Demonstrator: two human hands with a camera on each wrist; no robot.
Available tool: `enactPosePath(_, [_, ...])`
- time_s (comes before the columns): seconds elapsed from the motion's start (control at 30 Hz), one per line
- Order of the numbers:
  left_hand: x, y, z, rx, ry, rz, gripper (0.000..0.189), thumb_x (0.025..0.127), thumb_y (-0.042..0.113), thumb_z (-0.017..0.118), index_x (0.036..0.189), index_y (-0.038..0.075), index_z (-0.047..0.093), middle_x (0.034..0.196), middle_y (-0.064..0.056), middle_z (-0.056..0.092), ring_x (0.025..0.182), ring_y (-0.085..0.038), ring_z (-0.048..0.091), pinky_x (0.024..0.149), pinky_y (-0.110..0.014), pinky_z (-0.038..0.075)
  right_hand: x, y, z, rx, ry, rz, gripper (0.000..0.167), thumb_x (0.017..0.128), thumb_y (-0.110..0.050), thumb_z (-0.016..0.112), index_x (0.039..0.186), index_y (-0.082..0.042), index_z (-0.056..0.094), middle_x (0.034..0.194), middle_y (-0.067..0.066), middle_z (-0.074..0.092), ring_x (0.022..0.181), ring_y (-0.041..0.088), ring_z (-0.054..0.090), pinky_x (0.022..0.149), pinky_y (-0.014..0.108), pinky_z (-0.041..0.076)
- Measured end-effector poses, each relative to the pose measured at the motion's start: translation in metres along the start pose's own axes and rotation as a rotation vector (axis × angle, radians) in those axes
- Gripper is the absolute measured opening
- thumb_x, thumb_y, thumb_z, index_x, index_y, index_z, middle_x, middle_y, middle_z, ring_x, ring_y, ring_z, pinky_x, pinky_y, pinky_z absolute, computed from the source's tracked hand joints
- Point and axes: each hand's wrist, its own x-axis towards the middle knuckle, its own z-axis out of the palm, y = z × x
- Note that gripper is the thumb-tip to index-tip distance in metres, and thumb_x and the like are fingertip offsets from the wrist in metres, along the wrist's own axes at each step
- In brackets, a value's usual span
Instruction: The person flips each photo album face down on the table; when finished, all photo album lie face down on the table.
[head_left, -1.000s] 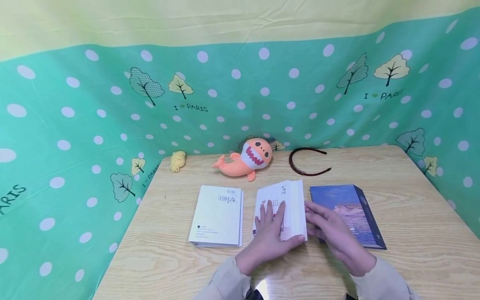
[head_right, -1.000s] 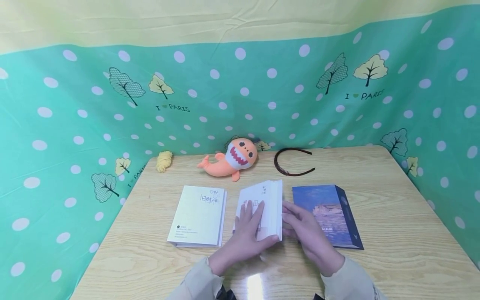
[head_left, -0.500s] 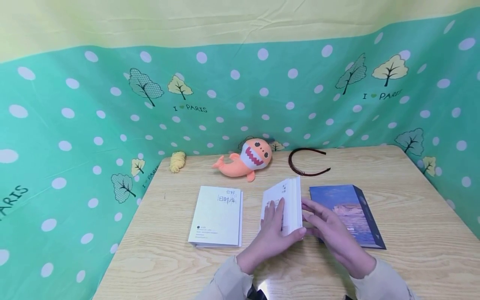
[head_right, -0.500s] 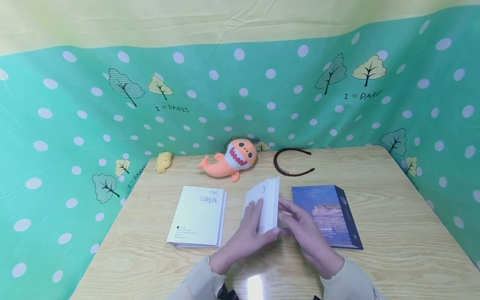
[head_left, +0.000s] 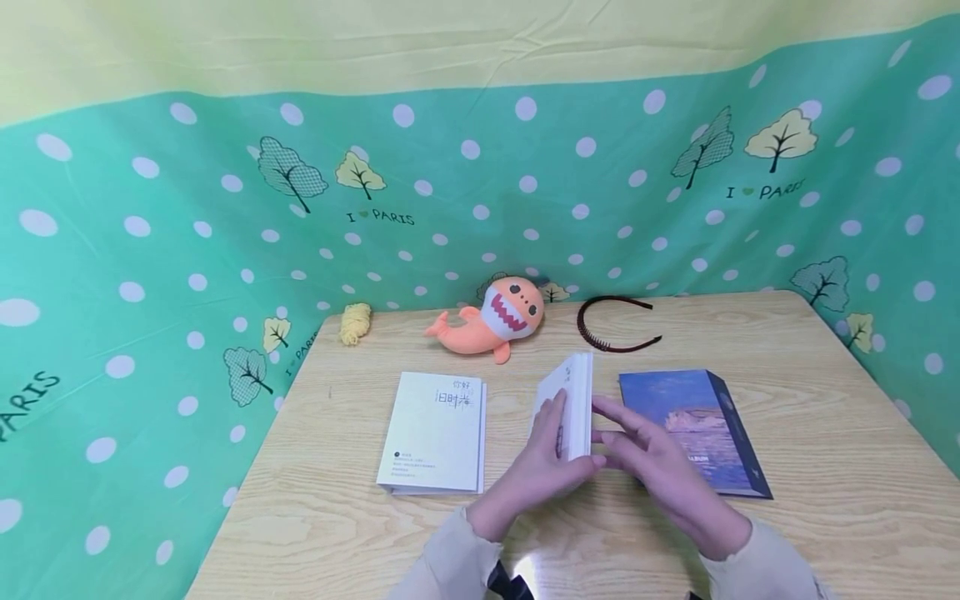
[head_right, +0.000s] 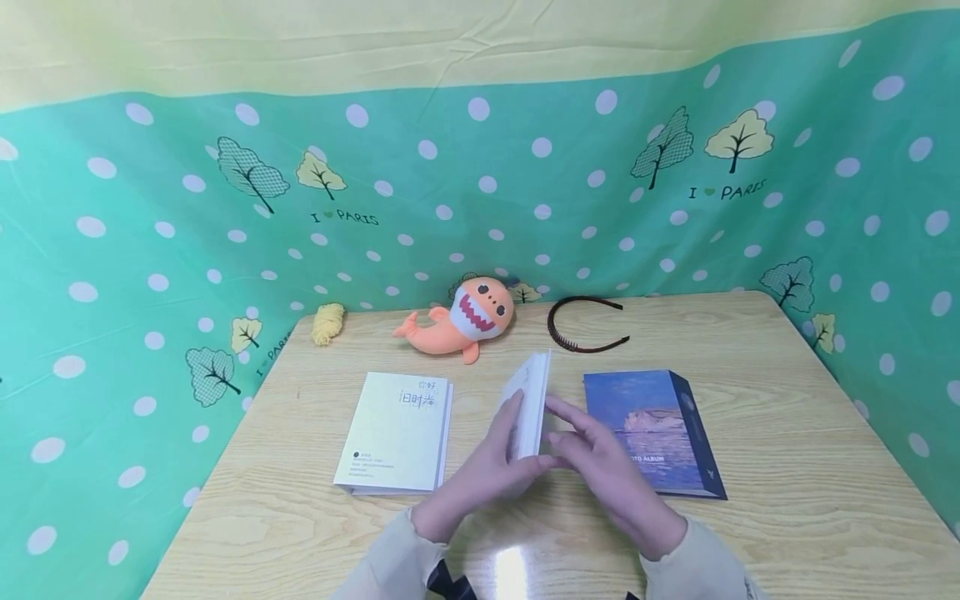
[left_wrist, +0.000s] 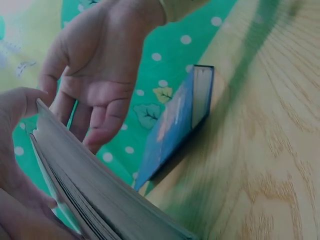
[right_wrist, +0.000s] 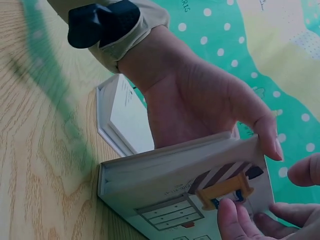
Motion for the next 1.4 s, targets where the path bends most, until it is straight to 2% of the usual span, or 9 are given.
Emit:
enactPosePath(0.17, [0.003, -0.002, -0.002, -0.174, 0.013, 0.013, 0.112, 0.074, 0.032, 0.074, 0.158, 0.017, 0.001, 0.162, -0.012, 0.008, 0.138, -0.028, 0.027, 0.112, -0.048, 0.025, 0.001, 0.001, 0.001, -0.033, -0.044, -0.009, 0.056, 0.100, -0.015, 0.053, 0.152, -0.007, 0.033, 0.132, 0.027, 0.054, 0.108, 0.025, 0.064, 0.095, 0.028, 0.048])
enactPosePath(0.3, [0.004, -0.002, -0.003, -0.267, 0.026, -0.008, 0.112, 0.072, 0.023, 0.072, 0.158, 0.019, 0.000, 0.162, -0.015, 0.008, 0.140, -0.031, 0.025, 0.113, -0.049, 0.025, 0.003, 0.005, 0.001, -0.054, -0.068, -0.008, 0.059, 0.097, -0.016, 0.059, 0.150, -0.006, 0.036, 0.139, 0.024, 0.049, 0.117, 0.024, 0.059, 0.096, 0.026, 0.046])
enactPosePath(0.5, [0.004, -0.005, -0.004, -0.353, 0.047, -0.013, 0.106, 0.073, 0.012, 0.067, 0.158, 0.020, 0.004, 0.161, -0.019, 0.009, 0.143, -0.037, 0.018, 0.113, -0.051, 0.025, 0.006, 0.014, -0.001, -0.077, -0.114, 0.009, 0.060, 0.096, -0.016, 0.060, 0.149, 0.000, 0.035, 0.151, 0.022, 0.035, 0.132, 0.043, 0.040, 0.096, 0.026, 0.046])
enactPosePath(0.63, [0.003, -0.005, -0.005, -0.399, 0.057, -0.007, 0.104, 0.075, 0.011, 0.066, 0.158, 0.019, 0.004, 0.161, -0.020, 0.009, 0.145, -0.039, 0.013, 0.115, -0.053, 0.020, 0.007, 0.021, -0.003, -0.092, -0.120, 0.020, 0.060, 0.096, -0.014, 0.061, 0.150, -0.003, 0.035, 0.154, 0.024, 0.029, 0.134, 0.048, 0.035, 0.097, 0.032, 0.046])
enactPosePath(0.73, [0.003, -0.006, -0.006, -0.452, 0.065, 0.011, 0.102, 0.075, 0.009, 0.065, 0.158, 0.016, 0.006, 0.160, -0.021, 0.013, 0.145, -0.038, 0.017, 0.115, -0.054, 0.019, 0.008, 0.024, -0.004, -0.109, -0.110, 0.034, 0.060, 0.096, -0.014, 0.061, 0.150, -0.009, 0.037, 0.156, 0.022, 0.025, 0.135, 0.047, 0.033, 0.100, 0.039, 0.046])
enactPosePath(0.9, [0.002, -0.007, -0.007, -0.531, 0.077, 0.046, 0.098, 0.076, 0.007, 0.064, 0.157, 0.011, 0.008, 0.156, -0.018, 0.025, 0.140, -0.034, 0.030, 0.113, -0.053, 0.025, 0.010, 0.026, -0.003, -0.129, -0.118, 0.042, 0.063, 0.095, -0.015, 0.064, 0.151, -0.013, 0.036, 0.158, 0.019, 0.019, 0.138, 0.049, 0.027, 0.102, 0.049, 0.043])
enactPosePath(1.0, [0.002, -0.007, -0.008, -0.563, 0.080, 0.052, 0.094, 0.078, 0.006, 0.063, 0.157, 0.013, 0.013, 0.154, -0.013, 0.032, 0.138, -0.031, 0.035, 0.112, -0.050, 0.029, 0.010, 0.028, -0.003, -0.150, -0.125, 0.035, 0.069, 0.091, -0.015, 0.068, 0.152, -0.012, 0.034, 0.159, 0.022, 0.013, 0.136, 0.052, 0.029, 0.100, 0.048, 0.045])
enactPosePath(1.17, [0.001, -0.010, -0.012, -0.614, 0.067, 0.087, 0.084, 0.080, 0.002, 0.059, 0.155, 0.015, 0.022, 0.150, -0.014, 0.039, 0.131, -0.033, 0.045, 0.105, -0.044, 0.041, 0.011, 0.031, -0.003, -0.200, -0.117, 0.012, 0.076, 0.088, -0.016, 0.072, 0.152, -0.009, 0.033, 0.158, 0.030, 0.001, 0.133, 0.055, 0.030, 0.097, 0.043, 0.049])
enactPosePath(1.4, [-0.003, -0.015, -0.020, -0.673, 0.066, 0.058, 0.085, 0.087, 0.004, 0.058, 0.157, 0.014, 0.011, 0.150, -0.019, 0.038, 0.126, -0.036, 0.050, 0.097, -0.037, 0.049, 0.011, 0.031, -0.004, -0.316, -0.120, -0.024, 0.079, 0.086, -0.019, 0.074, 0.152, -0.006, 0.031, 0.155, 0.036, 0.003, 0.131, 0.057, 0.031, 0.092, 0.035, 0.052])
